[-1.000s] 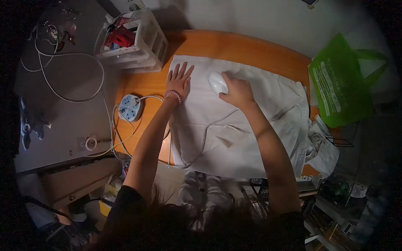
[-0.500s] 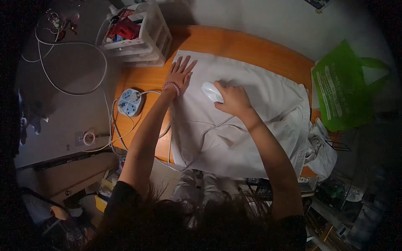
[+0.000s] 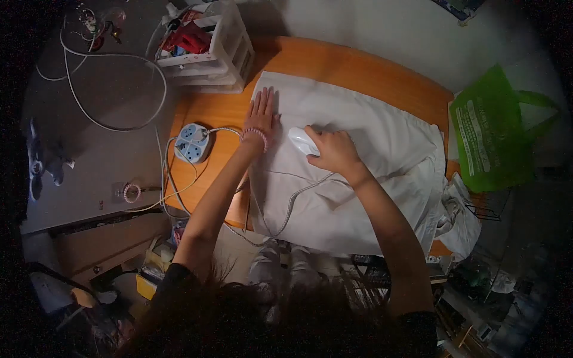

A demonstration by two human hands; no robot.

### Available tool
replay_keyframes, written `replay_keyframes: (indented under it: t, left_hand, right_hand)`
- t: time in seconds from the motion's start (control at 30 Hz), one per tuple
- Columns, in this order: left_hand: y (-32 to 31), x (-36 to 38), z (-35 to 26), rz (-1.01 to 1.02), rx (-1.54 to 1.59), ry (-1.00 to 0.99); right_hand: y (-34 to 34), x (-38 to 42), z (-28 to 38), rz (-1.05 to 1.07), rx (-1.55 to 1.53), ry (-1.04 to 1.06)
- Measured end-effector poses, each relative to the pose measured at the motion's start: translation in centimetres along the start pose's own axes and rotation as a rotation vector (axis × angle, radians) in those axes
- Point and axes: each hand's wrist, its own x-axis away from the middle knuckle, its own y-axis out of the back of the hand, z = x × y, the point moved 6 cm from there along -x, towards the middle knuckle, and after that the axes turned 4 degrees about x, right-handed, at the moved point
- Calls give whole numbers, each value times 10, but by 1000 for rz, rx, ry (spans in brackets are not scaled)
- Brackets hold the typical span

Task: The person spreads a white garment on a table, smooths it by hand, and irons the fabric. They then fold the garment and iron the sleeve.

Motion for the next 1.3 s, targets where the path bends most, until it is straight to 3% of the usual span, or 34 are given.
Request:
replay_keyframes:
  t: [0.07,0.17,0.27,0.77,1.2,1.3]
  left_hand:
    - [3,36,-5,-67,255,169]
    - [7,77,-20,5,214,136]
    - [20,86,-20,-51,186,82]
    - [18,84,-12,-46,157,44]
    - [20,84,-15,-22,115,34]
    - [19,83,-15,-10,109,50]
  right_hand:
    - [1,1,0,-9,26,-6]
    - [4,1,2,-22,19,-4]
    - [5,3,5,-62,27,17]
    - [-7,17,30,60,19,334]
    - [-8,23,36,112,76,296]
    - [-3,19,29,-4,49,185]
